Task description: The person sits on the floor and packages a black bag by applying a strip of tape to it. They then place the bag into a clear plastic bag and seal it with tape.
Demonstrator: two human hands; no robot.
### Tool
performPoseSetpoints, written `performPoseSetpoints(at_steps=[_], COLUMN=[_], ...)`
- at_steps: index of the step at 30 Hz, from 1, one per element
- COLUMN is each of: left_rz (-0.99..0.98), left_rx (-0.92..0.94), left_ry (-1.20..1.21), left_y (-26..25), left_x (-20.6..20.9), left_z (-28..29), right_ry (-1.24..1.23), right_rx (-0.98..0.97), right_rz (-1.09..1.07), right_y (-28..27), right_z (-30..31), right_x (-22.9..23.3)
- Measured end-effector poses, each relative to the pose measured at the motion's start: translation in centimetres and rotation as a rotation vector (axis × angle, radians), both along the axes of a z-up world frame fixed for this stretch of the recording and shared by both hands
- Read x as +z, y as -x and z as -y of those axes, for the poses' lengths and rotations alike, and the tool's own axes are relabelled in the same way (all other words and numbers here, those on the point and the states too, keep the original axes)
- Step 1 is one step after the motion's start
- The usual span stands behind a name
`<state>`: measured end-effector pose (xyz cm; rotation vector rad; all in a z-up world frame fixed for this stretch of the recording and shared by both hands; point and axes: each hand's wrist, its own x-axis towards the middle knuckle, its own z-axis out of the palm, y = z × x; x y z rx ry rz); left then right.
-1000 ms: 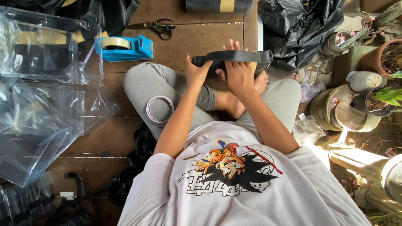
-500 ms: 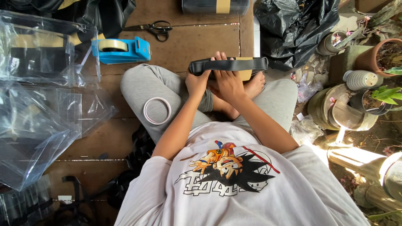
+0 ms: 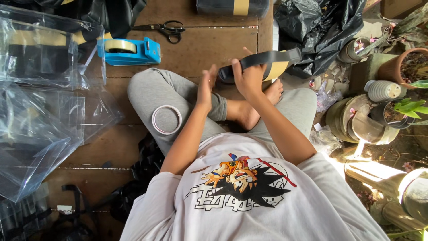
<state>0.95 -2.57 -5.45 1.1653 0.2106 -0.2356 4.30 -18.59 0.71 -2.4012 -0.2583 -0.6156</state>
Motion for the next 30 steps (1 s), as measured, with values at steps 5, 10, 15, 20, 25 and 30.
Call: performPoseSetpoints(at_steps=[5,10,15,20,25,30], left_rz=[-0.127,0.127,0.131,0.007,-0.012,-0.024], left_rx=[0.226,0.393,0.334,0.288,0.306,0.334], left_ry=[-0.022,-0.047,-0.221,-0.192,-0.161,-0.185], left_y=[0.6,2.5,3.9,3.6,3.4,2.9], left_x=[2.9,11.7,13.4,10.4,11.5,10.7], left_z=[-0.4,1.5,2.5,3.4,3.9,3.8], right_ry=[-0.712,-1.188,-1.003,-0.966,-1.016,-0.94], right_rx=[-0.071,-0.066,0.028,-0.163,-0.24,-0.332], right_rz=[-0.375,-0.352,-0.328,-0.504,-0.47,-0.493], right_y=[1.9,2.4,3.4,3.6,3.0,4.7], right_z=[0.4,1.8,3.6,3.3,2.6,1.6], right_x=[8.7,9.4,2.4,4.3,5.6,10.1])
